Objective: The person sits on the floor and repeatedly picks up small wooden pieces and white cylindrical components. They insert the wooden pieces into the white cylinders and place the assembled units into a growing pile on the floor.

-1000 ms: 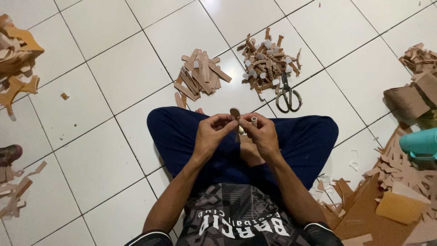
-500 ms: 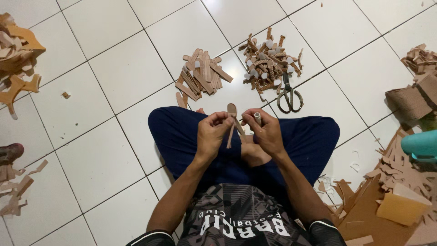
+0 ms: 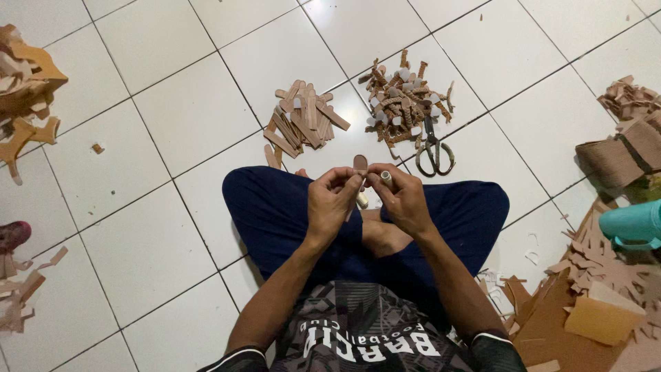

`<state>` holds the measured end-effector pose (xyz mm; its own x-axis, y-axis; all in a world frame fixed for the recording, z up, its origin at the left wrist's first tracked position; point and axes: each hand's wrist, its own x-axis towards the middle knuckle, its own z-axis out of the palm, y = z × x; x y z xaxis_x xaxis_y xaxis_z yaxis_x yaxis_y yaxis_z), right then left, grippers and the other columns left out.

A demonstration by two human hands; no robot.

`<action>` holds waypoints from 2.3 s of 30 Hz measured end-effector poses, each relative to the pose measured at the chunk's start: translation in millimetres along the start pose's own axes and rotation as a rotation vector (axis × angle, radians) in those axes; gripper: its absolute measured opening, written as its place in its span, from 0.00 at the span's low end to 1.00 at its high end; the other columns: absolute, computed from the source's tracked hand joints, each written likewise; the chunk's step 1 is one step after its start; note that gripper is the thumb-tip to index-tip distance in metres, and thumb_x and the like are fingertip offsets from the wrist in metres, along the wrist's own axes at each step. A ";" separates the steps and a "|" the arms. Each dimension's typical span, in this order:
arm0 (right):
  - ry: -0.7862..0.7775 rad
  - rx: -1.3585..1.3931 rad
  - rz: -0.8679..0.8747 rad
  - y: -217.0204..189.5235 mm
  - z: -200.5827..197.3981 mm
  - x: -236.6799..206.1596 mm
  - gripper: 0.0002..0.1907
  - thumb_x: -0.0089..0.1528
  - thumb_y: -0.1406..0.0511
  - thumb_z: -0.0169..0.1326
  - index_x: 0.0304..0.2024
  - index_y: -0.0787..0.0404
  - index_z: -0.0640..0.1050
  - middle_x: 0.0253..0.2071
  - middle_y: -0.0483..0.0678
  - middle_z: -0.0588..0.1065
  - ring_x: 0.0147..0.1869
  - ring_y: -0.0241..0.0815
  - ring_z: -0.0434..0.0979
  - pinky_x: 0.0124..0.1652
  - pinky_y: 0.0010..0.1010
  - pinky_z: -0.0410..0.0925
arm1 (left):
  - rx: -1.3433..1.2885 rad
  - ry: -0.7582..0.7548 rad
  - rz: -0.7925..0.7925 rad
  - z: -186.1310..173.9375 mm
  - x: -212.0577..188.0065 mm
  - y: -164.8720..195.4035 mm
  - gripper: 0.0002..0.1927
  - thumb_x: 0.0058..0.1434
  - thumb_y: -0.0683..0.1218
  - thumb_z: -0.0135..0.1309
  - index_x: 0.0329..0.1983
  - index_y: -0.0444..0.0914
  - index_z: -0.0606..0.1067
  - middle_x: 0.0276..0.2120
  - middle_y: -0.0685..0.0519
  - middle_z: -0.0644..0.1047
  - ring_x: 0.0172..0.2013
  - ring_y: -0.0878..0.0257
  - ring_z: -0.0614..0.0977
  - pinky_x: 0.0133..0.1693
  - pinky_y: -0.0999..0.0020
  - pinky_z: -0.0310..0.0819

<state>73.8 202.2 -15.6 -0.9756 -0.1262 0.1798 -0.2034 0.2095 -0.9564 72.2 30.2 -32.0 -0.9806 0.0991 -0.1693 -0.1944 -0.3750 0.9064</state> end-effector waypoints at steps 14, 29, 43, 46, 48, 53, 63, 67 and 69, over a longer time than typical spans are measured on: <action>0.043 -0.042 0.137 -6.5 -26.1 28.7 0.08 0.66 0.68 0.60 0.45 0.67 0.81 0.29 0.45 0.76 0.32 0.30 0.72 0.30 0.21 0.66 | 0.319 -0.113 0.154 14.1 24.6 34.9 0.14 0.66 0.46 0.59 0.47 0.30 0.80 0.40 0.50 0.85 0.42 0.67 0.86 0.47 0.73 0.80; 0.209 0.242 0.180 -1.7 -3.8 26.1 0.08 0.68 0.68 0.56 0.45 0.68 0.80 0.29 0.38 0.74 0.30 0.23 0.69 0.27 0.15 0.61 | -0.082 -0.233 -0.043 8.8 49.5 23.8 0.17 0.62 0.44 0.63 0.50 0.29 0.75 0.39 0.50 0.82 0.40 0.66 0.84 0.46 0.72 0.82; 0.136 0.214 0.246 -8.7 -5.0 24.9 0.11 0.66 0.67 0.59 0.49 0.66 0.82 0.30 0.39 0.75 0.30 0.24 0.68 0.28 0.17 0.61 | 0.139 -0.147 0.032 9.5 42.2 25.9 0.16 0.66 0.47 0.60 0.49 0.31 0.80 0.37 0.50 0.83 0.35 0.68 0.84 0.40 0.73 0.83; 0.096 0.117 0.185 -6.6 -13.4 26.7 0.11 0.66 0.66 0.59 0.48 0.66 0.82 0.34 0.42 0.79 0.35 0.26 0.75 0.33 0.18 0.68 | 0.228 -0.188 -0.008 7.3 42.3 28.2 0.18 0.65 0.48 0.60 0.52 0.32 0.79 0.37 0.51 0.83 0.36 0.68 0.84 0.41 0.73 0.82; 0.069 0.081 0.141 -3.5 -17.6 28.0 0.10 0.66 0.66 0.59 0.47 0.66 0.82 0.36 0.43 0.81 0.39 0.28 0.77 0.38 0.20 0.71 | 0.287 -0.218 -0.001 6.4 42.6 29.8 0.18 0.65 0.49 0.60 0.53 0.32 0.80 0.38 0.51 0.84 0.36 0.68 0.84 0.42 0.73 0.81; 0.083 0.099 0.186 5.2 -18.6 30.6 0.10 0.66 0.66 0.59 0.46 0.66 0.82 0.36 0.45 0.81 0.38 0.30 0.78 0.38 0.21 0.72 | 0.350 -0.200 0.033 9.4 41.4 30.3 0.17 0.66 0.47 0.58 0.53 0.32 0.80 0.39 0.50 0.85 0.38 0.68 0.85 0.43 0.73 0.81; 0.078 -0.004 0.233 8.1 -23.3 30.0 0.09 0.67 0.64 0.59 0.44 0.66 0.82 0.23 0.40 0.71 0.23 0.25 0.64 0.22 0.21 0.56 | 0.680 -0.171 0.257 14.9 35.0 41.8 0.13 0.65 0.44 0.58 0.49 0.32 0.82 0.36 0.48 0.83 0.32 0.64 0.84 0.33 0.72 0.78; 0.073 -0.161 0.138 7.3 -19.9 31.2 0.09 0.67 0.64 0.58 0.42 0.65 0.81 0.24 0.39 0.75 0.24 0.24 0.67 0.23 0.20 0.58 | 0.700 -0.167 0.257 15.2 34.7 44.2 0.13 0.65 0.45 0.59 0.48 0.32 0.82 0.35 0.48 0.84 0.29 0.64 0.83 0.31 0.72 0.76; 0.095 -0.117 0.132 7.0 -17.1 31.4 0.09 0.69 0.64 0.58 0.43 0.66 0.80 0.24 0.40 0.73 0.27 0.25 0.66 0.25 0.19 0.59 | 0.632 -0.167 0.154 15.4 36.7 41.5 0.12 0.66 0.45 0.58 0.48 0.32 0.82 0.34 0.48 0.84 0.31 0.66 0.84 0.33 0.73 0.78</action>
<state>40.4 216.3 -12.7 -0.9967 0.0009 0.0806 -0.0758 0.3304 -0.9408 28.5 32.5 5.3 -0.9688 0.2476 -0.0039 0.0499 0.2106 0.9763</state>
